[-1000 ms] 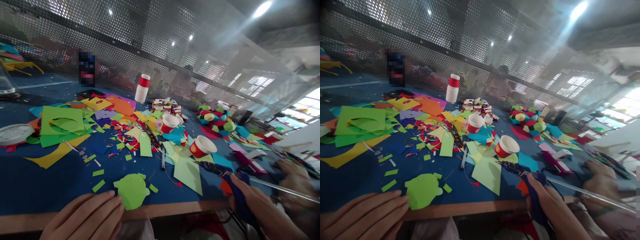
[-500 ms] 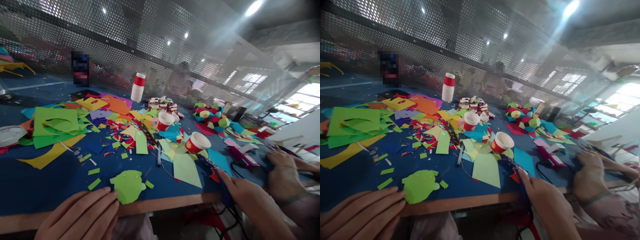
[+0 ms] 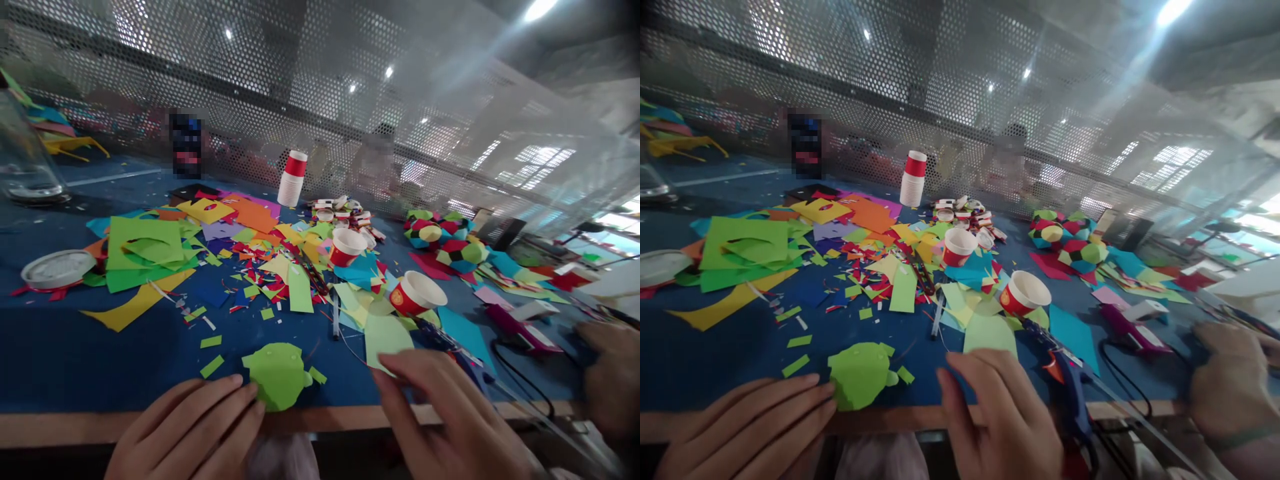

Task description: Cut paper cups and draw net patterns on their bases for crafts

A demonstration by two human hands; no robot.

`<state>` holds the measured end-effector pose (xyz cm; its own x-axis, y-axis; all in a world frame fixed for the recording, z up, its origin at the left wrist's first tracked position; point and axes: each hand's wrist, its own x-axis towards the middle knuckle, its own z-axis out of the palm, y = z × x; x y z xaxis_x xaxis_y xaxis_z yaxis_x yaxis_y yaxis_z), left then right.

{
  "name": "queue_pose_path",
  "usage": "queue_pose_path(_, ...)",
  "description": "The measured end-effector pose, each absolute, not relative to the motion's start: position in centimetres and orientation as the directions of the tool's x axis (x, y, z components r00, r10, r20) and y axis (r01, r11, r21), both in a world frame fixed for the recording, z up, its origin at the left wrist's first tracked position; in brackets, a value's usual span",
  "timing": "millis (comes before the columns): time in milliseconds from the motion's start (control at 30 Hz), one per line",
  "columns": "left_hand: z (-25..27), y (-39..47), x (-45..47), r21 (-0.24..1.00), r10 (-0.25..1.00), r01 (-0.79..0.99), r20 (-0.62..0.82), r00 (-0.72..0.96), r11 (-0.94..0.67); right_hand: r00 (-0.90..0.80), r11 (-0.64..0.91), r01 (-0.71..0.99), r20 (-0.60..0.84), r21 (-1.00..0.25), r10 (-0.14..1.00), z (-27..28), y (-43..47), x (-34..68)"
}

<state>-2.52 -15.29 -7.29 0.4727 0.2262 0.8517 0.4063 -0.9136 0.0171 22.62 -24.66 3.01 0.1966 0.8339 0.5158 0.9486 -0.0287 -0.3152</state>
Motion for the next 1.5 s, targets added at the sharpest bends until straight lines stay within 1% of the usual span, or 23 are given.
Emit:
queue_pose_path(33, -7.4, -15.2, -2.7, 0.0, 0.214, 0.397, 0.843, 0.494, -0.918, 0.061, 0.089, 0.965, 0.543, -0.247, 0.837, 2.8, -23.0, 21.7)
queue_pose_path(67, -7.4, -15.2, -2.8, -0.015, 0.204, 0.39, 0.834, 0.513, -0.921, -0.064, 0.193, 0.963, 0.535, -0.189, 0.842, 2.7, -21.6, 21.4)
queue_pose_path(133, -7.5, -15.0, -3.0, -0.021, 0.207, 0.397, 0.827, 0.523, -0.918, -0.195, 0.259, 0.958, 0.384, -0.121, 0.902, 2.8, -19.9, 22.0)
queue_pose_path(200, -7.6, -15.0, -3.0, -0.023, 0.212, 0.404, 0.823, 0.527, -0.914, -0.247, 0.28, 0.954, 0.249, -0.107, 0.936, 2.9, -19.4, 23.1)
queue_pose_path(267, -7.5, -15.0, -2.9, -0.01, 0.223, 0.412, 0.829, 0.513, -0.911, -0.263, 0.288, 0.951, 0.192, -0.116, 0.946, 2.6, -19.8, 23.7)
queue_pose_path(333, -7.1, -15.0, -2.7, 0.028, 0.253, 0.424, 0.837, 0.485, -0.905, -0.272, 0.3, 0.947, 0.207, -0.117, 0.94, 1.9, -20.4, 23.6)
queue_pose_path(433, -6.1, -14.7, -2.4, 0.063, 0.288, 0.441, 0.838, 0.464, -0.895, -0.289, 0.34, 0.931, 0.305, -0.13, 0.908, 0.5, -20.8, 22.8)
queue_pose_path(533, -5.2, -14.5, -1.6, 0.095, 0.329, 0.461, 0.824, 0.461, -0.882, -0.259, 0.352, 0.914, 0.378, -0.202, 0.889, -0.5, -20.9, 22.1)
queue_pose_path(600, -4.9, -14.5, -0.9, 0.146, 0.366, 0.465, 0.826, 0.429, -0.873, -0.213, 0.327, 0.91, 0.387, -0.256, 0.897, -0.8, -20.9, 21.8)
queue_pose_path(633, -4.9, -14.6, -0.6, 0.148, 0.37, 0.46, 0.818, 0.441, -0.875, -0.188, 0.308, 0.909, 0.385, -0.282, 0.904, -0.8, -20.9, 21.7)
queue_pose_path(667, -4.9, -14.7, -0.3, 0.143, 0.369, 0.46, 0.814, 0.45, -0.876, -0.161, 0.288, 0.906, 0.379, -0.309, 0.911, -0.8, -20.8, 21.6)
queue_pose_path(733, -5.0, -14.9, 0.0, 0.094, 0.329, 0.458, 0.821, 0.467, -0.884, -0.116, 0.257, 0.895, 0.364, -0.365, 0.924, -0.6, -20.8, 21.5)
queue_pose_path(833, -5.0, -14.9, -0.3, 0.045, 0.312, 0.452, 0.784, 0.537, -0.891, -0.045, 0.209, 0.853, 0.332, -0.479, 0.942, -0.3, -20.7, 21.5)
queue_pose_path(900, -5.0, -14.9, -0.8, 0.029, 0.303, 0.432, 0.756, 0.581, -0.901, 0.031, 0.126, 0.802, 0.251, -0.583, 0.968, 0.0, -20.6, 21.6)
queue_pose_path(933, -5.0, -14.9, -1.1, 0.022, 0.292, 0.42, 0.753, 0.59, -0.907, 0.069, 0.068, 0.759, 0.185, -0.647, 0.98, 0.2, -20.5, 21.6)
queue_pose_path(1033, -5.1, -14.8, -1.9, 0.008, 0.28, 0.414, 0.748, 0.602, -0.91, 0.145, -0.117, 0.537, -0.046, -0.835, 0.988, 0.7, -20.1, 21.6)
queue_pose_path(1100, -5.2, -14.8, -2.3, -0.008, 0.269, 0.421, 0.757, 0.595, -0.907, 0.149, -0.197, 0.376, -0.151, -0.905, 0.977, 0.9, -19.7, 21.4)
queue_pose_path(1200, -5.4, -14.7, -2.6, -0.023, 0.243, 0.412, 0.778, 0.58, -0.911, 0.112, -0.238, 0.232, -0.218, -0.943, 0.97, 1.0, -19.0, 21.2)
queue_pose_path(1267, -5.4, -14.6, -2.7, -0.034, 0.228, 0.4, 0.777, 0.587, -0.916, 0.081, -0.249, 0.188, -0.238, -0.95, 0.968, 1.0, -18.6, 21.2)
queue_pose_path(1367, -5.3, -14.4, -2.6, -0.034, 0.224, 0.391, 0.772, 0.594, -0.92, 0.047, -0.236, 0.153, -0.232, -0.96, 0.972, 1.2, -18.2, 21.1)
queue_pose_path(1433, -4.9, -14.2, -2.3, 0.035, 0.261, 0.39, 0.797, 0.545, -0.92, 0.026, -0.201, 0.122, -0.199, -0.972, 0.98, 1.5, -18.1, 21.0)
queue_pose_path(1500, -4.0, -14.1, -1.9, 0.147, 0.317, 0.373, 0.835, 0.45, -0.916, 0.004, -0.158, 0.091, -0.158, -0.983, 0.987, 1.8, -18.1, 20.7)
